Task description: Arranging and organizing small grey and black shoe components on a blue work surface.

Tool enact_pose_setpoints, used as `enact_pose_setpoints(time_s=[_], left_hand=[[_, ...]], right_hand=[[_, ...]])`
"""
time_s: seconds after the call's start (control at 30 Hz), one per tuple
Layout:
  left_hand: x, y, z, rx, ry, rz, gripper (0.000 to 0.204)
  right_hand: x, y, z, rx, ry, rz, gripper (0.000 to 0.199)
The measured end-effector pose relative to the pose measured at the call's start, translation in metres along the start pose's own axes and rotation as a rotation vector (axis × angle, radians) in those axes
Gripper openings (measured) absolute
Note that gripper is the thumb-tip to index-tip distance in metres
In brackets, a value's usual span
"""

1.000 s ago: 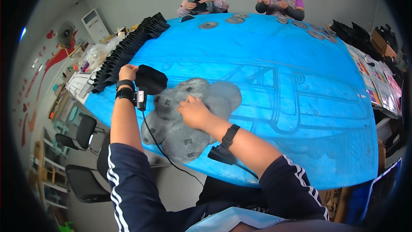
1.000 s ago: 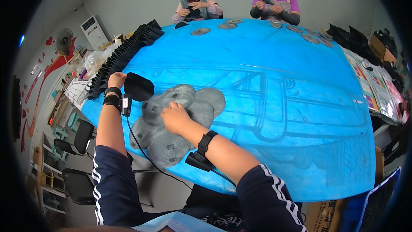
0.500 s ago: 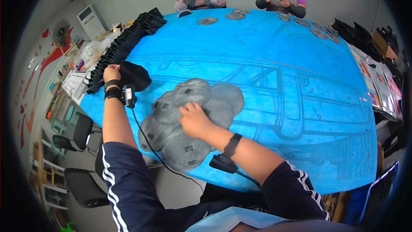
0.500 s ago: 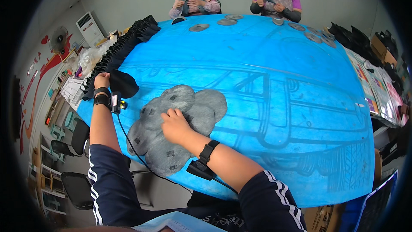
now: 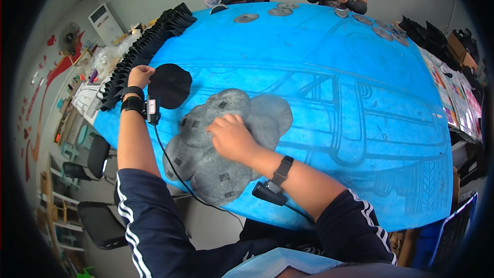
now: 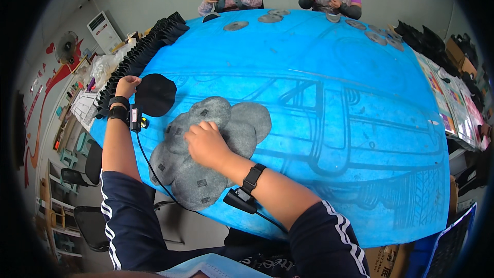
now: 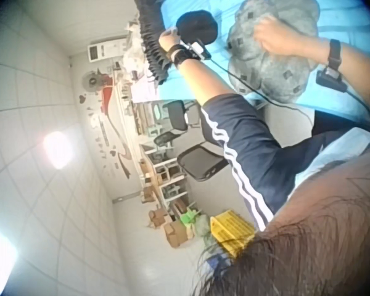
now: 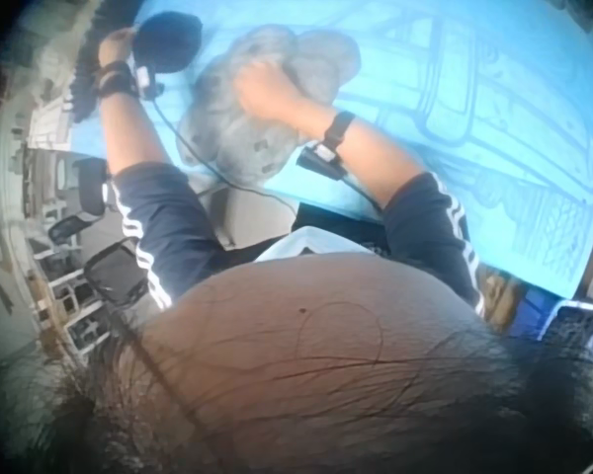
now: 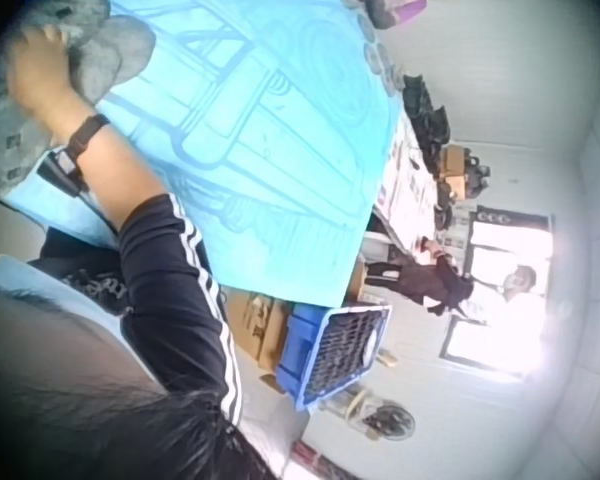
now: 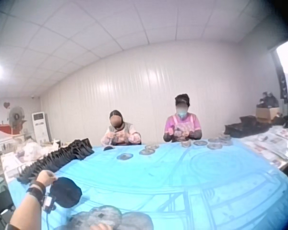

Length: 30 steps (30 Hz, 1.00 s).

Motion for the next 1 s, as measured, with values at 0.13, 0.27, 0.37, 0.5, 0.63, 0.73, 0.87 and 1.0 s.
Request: enact_pose_setpoints(time_s=[0.13,0.27,0.37,0.5,0.63,0.73,0.87,1.0], left_hand=[[0.029,-0.001,-0.013,-0.17,0.332,-0.158,0.013],[0.033,-0.004,-0.023,-0.225,0.347,-0.214,0.012],[-0.001,-0.008,-0.019,0.094,0.231,-0.329,0.015],[-0.004,-0.025,-0.076,0.229,0.155,-0.396,0.015],[0.001,0.026,-0.144,0.09,0.23,-0.389,0.012],[0.009,0.036,-0.179,0.164,0.239,-0.331,0.009],[0.012,0.035,-0.2,0.211,0.246,-0.289,0.009],[0.019,0.043,-0.203,0.273,0.285,-0.166,0.008]], right_hand=[[-0.015,-0.009,0.001,0.016,-0.066,0.034,0.017],[-0.021,-0.013,0.0,0.035,-0.108,0.049,0.017],[-0.022,-0.005,0.001,0.017,-0.13,0.071,0.016],[-0.026,-0.017,-0.009,0.014,-0.126,0.009,0.017],[-0.022,-0.009,-0.007,-0.017,-0.124,0.013,0.017],[-0.022,-0.008,-0.009,-0.03,-0.128,0.005,0.017],[-0.019,-0.01,-0.012,-0.021,-0.106,0.001,0.014],[-0.02,-0.006,-0.012,-0.032,-0.109,-0.008,0.015]])
Point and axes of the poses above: each hand's wrist, its own z-axis towards the middle knuckle, its own x-axis out of the palm, y = z × x, the point moved 10 cm from there along z, towards the middle knuckle, and after that the axes turned 4 degrees about -x, right-handed, at the moved point
